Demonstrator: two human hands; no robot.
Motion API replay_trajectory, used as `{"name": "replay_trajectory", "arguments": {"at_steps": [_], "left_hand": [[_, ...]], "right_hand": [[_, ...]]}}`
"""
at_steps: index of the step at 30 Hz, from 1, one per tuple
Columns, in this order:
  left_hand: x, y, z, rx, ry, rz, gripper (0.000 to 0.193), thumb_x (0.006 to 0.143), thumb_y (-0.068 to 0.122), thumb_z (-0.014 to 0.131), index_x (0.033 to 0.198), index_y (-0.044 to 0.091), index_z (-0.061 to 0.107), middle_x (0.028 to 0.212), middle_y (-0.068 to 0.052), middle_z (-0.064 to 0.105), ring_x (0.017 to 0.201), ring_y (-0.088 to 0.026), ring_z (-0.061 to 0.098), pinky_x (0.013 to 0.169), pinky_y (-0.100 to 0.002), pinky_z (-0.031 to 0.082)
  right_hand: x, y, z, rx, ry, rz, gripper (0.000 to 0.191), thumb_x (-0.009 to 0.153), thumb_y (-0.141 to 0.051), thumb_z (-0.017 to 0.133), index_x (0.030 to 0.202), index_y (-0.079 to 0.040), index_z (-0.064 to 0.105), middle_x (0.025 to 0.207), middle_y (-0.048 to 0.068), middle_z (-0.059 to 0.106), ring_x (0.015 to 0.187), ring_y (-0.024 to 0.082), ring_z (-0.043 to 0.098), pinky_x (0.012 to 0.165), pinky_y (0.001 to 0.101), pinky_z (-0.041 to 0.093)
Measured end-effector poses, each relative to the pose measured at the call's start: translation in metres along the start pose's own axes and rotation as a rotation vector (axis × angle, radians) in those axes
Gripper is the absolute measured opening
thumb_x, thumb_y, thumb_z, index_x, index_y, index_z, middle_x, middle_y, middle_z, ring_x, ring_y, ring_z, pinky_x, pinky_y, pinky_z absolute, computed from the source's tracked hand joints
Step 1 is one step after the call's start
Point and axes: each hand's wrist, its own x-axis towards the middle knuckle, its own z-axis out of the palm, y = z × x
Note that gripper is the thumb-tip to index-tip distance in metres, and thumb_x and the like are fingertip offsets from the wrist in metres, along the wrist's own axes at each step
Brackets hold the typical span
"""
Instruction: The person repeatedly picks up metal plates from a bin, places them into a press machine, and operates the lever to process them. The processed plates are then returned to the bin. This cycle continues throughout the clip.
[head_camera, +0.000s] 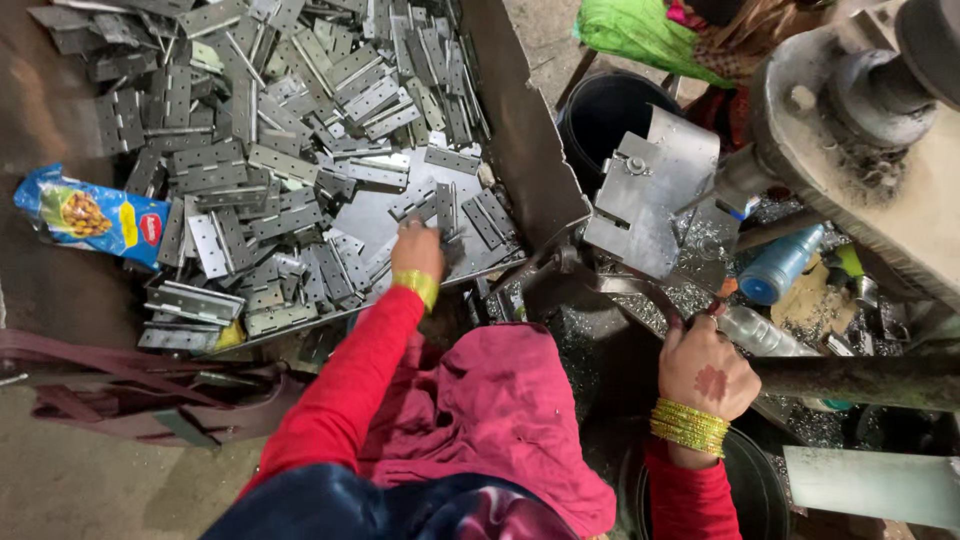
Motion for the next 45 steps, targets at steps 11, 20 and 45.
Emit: {"name": "replay_trajectory", "arguments": {"at_steps": [11, 20, 45], "left_hand": [[0.007, -0.003, 0.018, -0.069, -0.253, -0.05, 0.017, 0.087, 0.014, 0.064, 0.097, 0.01, 0.077, 0.102, -0.02, 0.073, 0.1, -0.04, 0.07, 0.087, -0.052, 0.056], [0.004, 0.203, -0.024, -0.881, -0.569, 0.131, 0.035, 0.073, 0.014, 0.08, 0.107, 0.007, 0.074, 0.102, -0.015, 0.077, 0.096, -0.028, 0.072, 0.088, -0.04, 0.054], [-0.016, 0.314, -0.04, 0.372, -0.026, 0.803, 0.04, 0.094, 0.031, 0.049, 0.103, 0.01, 0.08, 0.133, -0.022, 0.066, 0.137, -0.037, 0.048, 0.122, -0.056, 0.01]], "right_hand": [[-0.004, -0.003, 0.004, 0.063, 0.057, 0.004, 0.032, 0.095, -0.047, 0.066, 0.088, -0.016, 0.069, 0.07, 0.01, 0.073, 0.062, 0.03, 0.073, 0.056, 0.0415, 0.056], [-0.038, 0.004, 0.031, 0.235, -0.061, 0.085, 0.036, 0.088, -0.044, 0.068, 0.101, -0.01, 0.064, 0.089, 0.012, 0.073, 0.075, 0.031, 0.074, 0.06, 0.044, 0.058], [-0.02, 0.017, 0.044, 0.37, -0.285, -0.07, 0.058, 0.083, -0.047, 0.07, 0.121, -0.005, 0.059, 0.09, 0.018, 0.074, 0.082, 0.037, 0.074, 0.071, 0.0483, 0.059]]}}
